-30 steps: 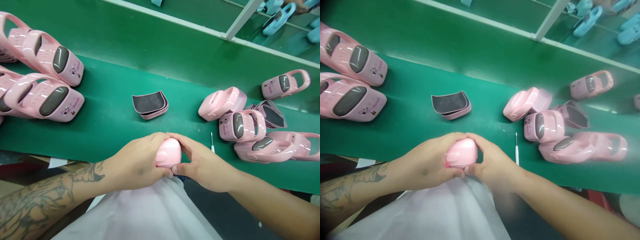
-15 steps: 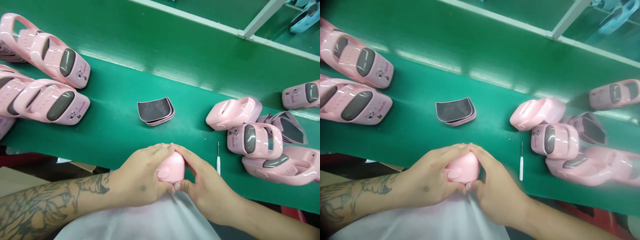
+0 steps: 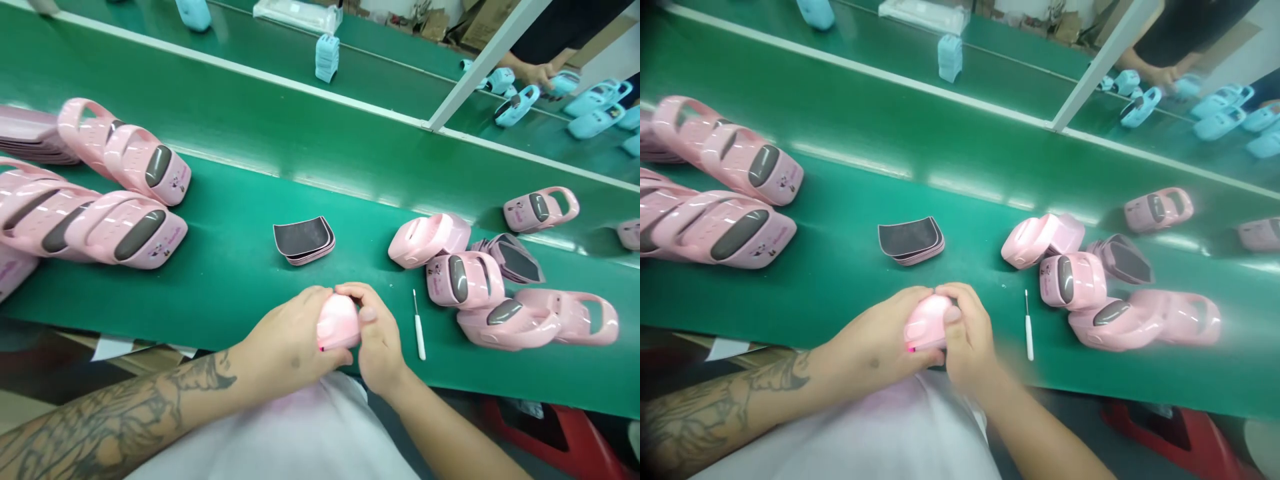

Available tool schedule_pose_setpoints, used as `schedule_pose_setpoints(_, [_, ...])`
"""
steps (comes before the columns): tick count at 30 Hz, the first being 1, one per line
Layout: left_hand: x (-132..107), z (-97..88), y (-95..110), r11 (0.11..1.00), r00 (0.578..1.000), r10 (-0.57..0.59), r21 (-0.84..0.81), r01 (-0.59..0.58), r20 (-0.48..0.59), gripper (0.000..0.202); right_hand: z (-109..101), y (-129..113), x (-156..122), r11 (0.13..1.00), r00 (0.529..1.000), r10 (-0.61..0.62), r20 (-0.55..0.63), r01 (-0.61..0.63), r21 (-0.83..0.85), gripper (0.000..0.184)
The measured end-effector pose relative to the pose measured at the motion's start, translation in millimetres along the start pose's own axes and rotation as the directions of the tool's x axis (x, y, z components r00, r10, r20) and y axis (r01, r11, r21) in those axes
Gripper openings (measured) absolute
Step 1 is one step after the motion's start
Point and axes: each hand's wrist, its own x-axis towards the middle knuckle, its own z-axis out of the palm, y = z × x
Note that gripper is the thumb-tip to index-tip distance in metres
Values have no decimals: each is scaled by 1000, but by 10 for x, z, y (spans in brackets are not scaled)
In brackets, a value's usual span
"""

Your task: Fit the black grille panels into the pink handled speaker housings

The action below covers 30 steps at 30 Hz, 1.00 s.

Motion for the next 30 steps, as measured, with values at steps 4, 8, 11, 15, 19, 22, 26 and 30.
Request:
schedule_pose_setpoints(4, [-21,60,-5,998,1000,-28,56,28,-4,55,196,24,86,999,999,-47,-16,48,16,41])
schedule_pose_setpoints(8, [-21,162,-114,990,993,89,115,-79,-82,35,142,52,153,995,993,-103,50,102,22,42])
schedule_pose_setpoints(11, [1,243,-209,961,943,263,142,-238,-203,21,133,63,168,994,994,-106,42,104,28,45])
schedule_pose_setpoints(15, [43,309,-289,922,891,376,198,-332,-255,33,191,34,174,998,999,-40,-23,41,47,42])
schedule_pose_setpoints(19, [51,335,-298,914,907,371,253,-318,-199,50,242,-64,197,996,997,42,-62,-37,84,42])
schedule_pose_setpoints(22, [57,276,-281,925,917,348,229,-303,-194,52,287,-115,227,989,988,107,-115,-94,116,45])
schedule_pose_setpoints(26, [97,21,-289,987,980,157,47,-152,-124,54,305,-41,198,962,968,204,-142,-172,210,60])
schedule_pose_setpoints(30, [124,-231,-358,961,992,-112,-262,93,-59,61,192,142,20,992,988,-120,-101,116,-42,44])
